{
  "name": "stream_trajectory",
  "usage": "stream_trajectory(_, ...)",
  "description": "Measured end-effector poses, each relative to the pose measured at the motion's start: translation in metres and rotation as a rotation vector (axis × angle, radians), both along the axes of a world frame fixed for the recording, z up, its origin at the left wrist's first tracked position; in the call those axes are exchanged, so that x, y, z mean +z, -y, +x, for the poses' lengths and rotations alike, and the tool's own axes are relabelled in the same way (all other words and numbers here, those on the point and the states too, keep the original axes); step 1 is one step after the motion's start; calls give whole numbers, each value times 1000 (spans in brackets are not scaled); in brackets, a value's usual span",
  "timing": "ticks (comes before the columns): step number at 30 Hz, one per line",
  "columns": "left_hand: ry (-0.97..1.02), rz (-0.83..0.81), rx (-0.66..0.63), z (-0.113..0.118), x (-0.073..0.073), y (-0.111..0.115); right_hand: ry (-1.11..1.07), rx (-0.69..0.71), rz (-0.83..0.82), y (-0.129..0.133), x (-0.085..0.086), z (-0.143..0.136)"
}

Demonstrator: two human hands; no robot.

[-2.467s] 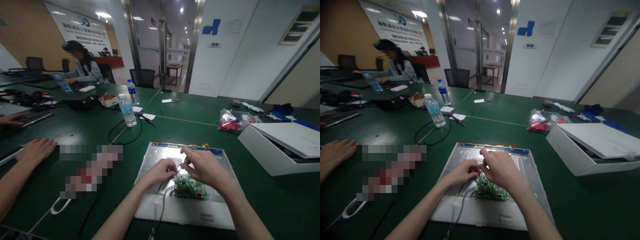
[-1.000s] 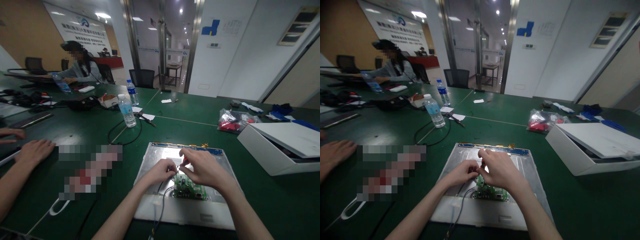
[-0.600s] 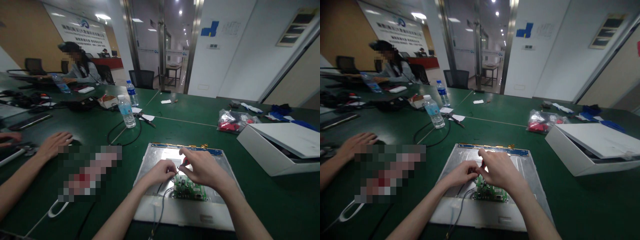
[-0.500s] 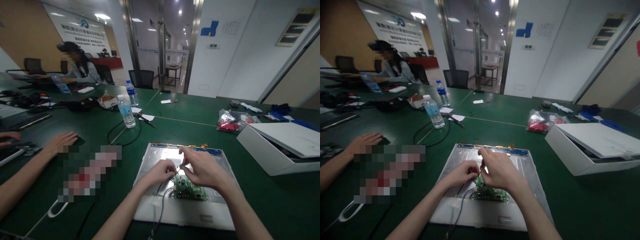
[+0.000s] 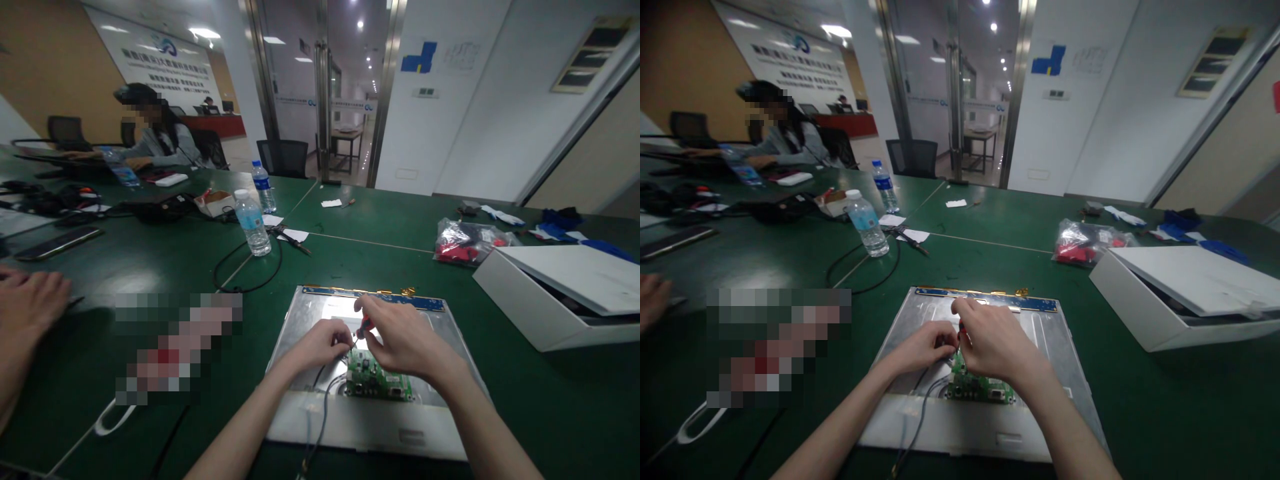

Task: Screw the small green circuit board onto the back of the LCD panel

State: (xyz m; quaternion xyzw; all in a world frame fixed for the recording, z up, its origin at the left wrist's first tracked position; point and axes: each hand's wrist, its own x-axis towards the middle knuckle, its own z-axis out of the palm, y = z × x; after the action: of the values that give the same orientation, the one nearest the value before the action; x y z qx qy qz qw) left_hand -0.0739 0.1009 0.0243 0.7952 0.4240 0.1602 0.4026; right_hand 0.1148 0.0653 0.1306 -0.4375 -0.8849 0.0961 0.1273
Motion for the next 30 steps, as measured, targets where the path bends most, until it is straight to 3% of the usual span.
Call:
stream_trajectory(7, -5, 16, -20, 1, -1, 0, 95, -142, 35, -6, -7, -5)
stream_trajectory(15, -8, 24, -13, 0, -1, -1, 15, 1, 15, 1, -1, -1)
stream_trajectory(22, 0, 2, 9, 1, 1, 1, 70, -108, 40, -5, -8, -4)
stream_trajectory(30, 14, -6, -19, 0, -1, -1, 147, -153, 48, -3, -2, -6)
